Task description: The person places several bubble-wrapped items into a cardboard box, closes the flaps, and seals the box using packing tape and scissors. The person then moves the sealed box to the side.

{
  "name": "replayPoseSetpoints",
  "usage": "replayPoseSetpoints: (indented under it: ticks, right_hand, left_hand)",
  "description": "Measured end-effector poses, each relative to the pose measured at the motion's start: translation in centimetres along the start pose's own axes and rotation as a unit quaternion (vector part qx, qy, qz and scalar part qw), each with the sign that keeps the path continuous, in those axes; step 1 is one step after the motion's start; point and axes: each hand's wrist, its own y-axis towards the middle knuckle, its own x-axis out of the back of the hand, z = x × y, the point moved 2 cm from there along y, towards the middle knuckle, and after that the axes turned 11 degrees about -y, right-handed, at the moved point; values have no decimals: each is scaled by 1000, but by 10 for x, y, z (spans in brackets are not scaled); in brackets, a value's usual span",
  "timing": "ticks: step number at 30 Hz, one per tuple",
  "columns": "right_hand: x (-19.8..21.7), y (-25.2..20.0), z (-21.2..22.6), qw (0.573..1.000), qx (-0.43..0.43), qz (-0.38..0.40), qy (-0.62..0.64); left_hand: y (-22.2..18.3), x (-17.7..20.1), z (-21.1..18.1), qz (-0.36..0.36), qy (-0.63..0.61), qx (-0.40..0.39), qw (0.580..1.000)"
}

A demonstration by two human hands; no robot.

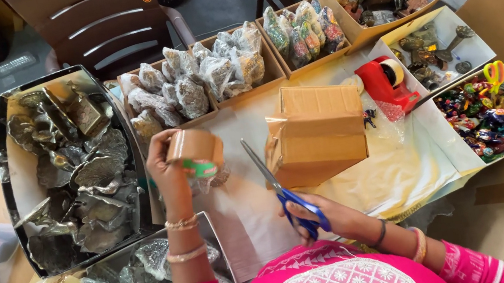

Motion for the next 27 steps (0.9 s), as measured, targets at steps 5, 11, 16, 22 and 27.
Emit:
replayPoseSetpoints:
  ticks: [5,11,16,22,27]
  right_hand:
    - [41,-13,-39,980,28,-12,-197]
    - [95,-41,-117,882,18,-101,-460]
    - [148,-57,-195,820,-2,-172,-546]
    - [184,-52,-246,814,21,-226,-534]
    - [215,-24,-301,763,20,-177,-621]
  left_hand:
    - [-28,-37,-28,199,-179,72,961]
    - [-51,-103,-42,385,-14,83,919]
    - [-58,-117,-33,405,53,103,907]
    - [-71,-123,-16,377,-19,198,904]
    - [-79,-126,-7,366,9,155,918]
